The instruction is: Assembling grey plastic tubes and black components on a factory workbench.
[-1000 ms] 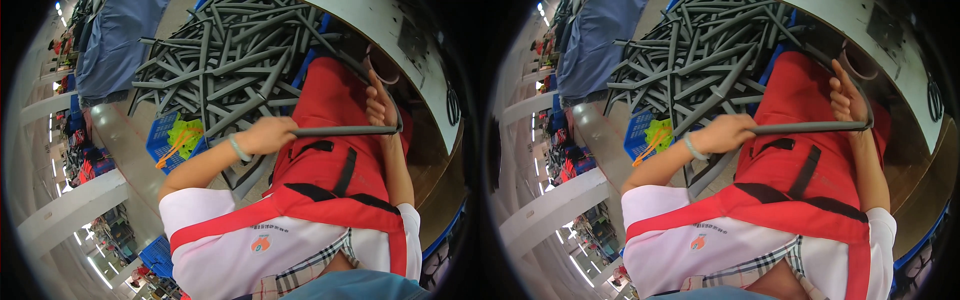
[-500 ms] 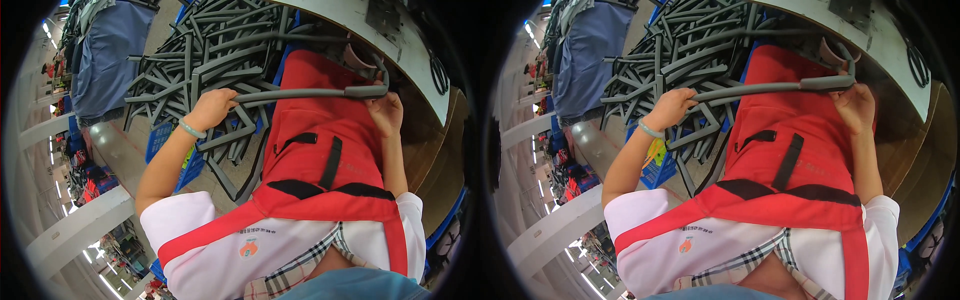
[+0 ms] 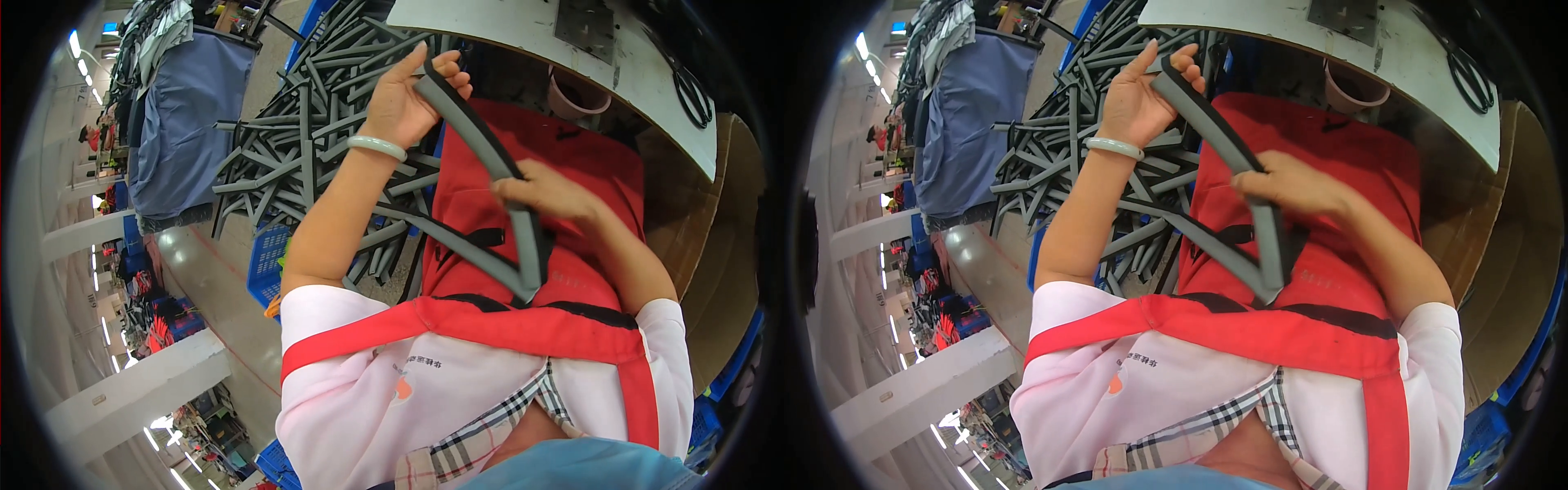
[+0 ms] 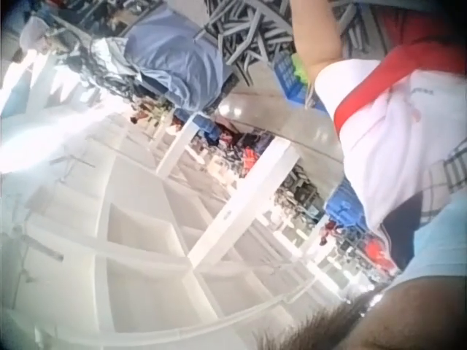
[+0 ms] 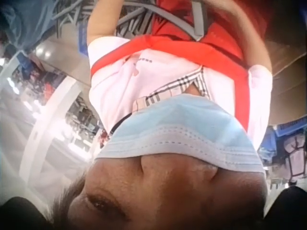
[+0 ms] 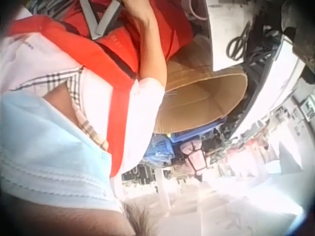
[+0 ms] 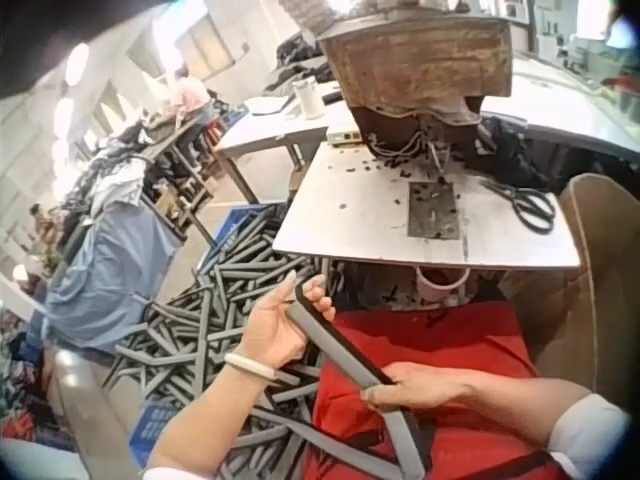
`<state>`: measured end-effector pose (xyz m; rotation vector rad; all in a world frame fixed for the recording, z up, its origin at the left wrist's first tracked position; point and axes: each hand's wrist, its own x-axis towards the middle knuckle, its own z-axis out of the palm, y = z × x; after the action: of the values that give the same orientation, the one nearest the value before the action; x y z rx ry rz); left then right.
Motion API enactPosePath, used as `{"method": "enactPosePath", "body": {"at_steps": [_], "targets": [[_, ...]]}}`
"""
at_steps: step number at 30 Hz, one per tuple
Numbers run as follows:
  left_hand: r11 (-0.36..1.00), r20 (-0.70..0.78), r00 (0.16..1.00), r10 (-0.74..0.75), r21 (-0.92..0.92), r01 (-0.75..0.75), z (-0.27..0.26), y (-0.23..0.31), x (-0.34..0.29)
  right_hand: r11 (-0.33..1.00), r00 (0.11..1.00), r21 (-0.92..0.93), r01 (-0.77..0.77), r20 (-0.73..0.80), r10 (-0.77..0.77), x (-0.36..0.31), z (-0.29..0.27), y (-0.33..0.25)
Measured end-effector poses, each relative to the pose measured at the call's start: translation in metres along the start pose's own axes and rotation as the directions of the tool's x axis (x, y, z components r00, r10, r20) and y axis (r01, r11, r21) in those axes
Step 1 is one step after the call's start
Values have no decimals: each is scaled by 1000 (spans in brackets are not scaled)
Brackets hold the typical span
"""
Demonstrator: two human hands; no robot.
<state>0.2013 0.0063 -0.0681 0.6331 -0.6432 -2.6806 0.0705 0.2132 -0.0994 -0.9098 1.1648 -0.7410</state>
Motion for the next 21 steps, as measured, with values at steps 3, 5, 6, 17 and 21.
{"method": "enactPosePath", "body": {"at_steps": [3, 5, 6, 17, 21], "targets": [[917, -10, 944, 330, 243, -317, -19, 43, 6, 962, 995, -256, 97, 47, -88, -12, -16, -9], [918, -76, 920, 384, -78, -390, -68, 121, -7, 840, 993, -543, 15, 109, 54, -12, -15, 2], [877, -160, 870, 466, -44, -478, -89, 151, -23, 782, 990, -622, 33, 125, 58, -14, -16, 3], [648, -71, 666, 743, 327, -688, -39, 137, -46, 400, 705, -793, -459, -600, -379, 40, -198, 161], [181, 229, 574, 786, 802, -569, -3, 82, -29, 396, 755, -844, -363, -515, -405, 21, -167, 137]]}}
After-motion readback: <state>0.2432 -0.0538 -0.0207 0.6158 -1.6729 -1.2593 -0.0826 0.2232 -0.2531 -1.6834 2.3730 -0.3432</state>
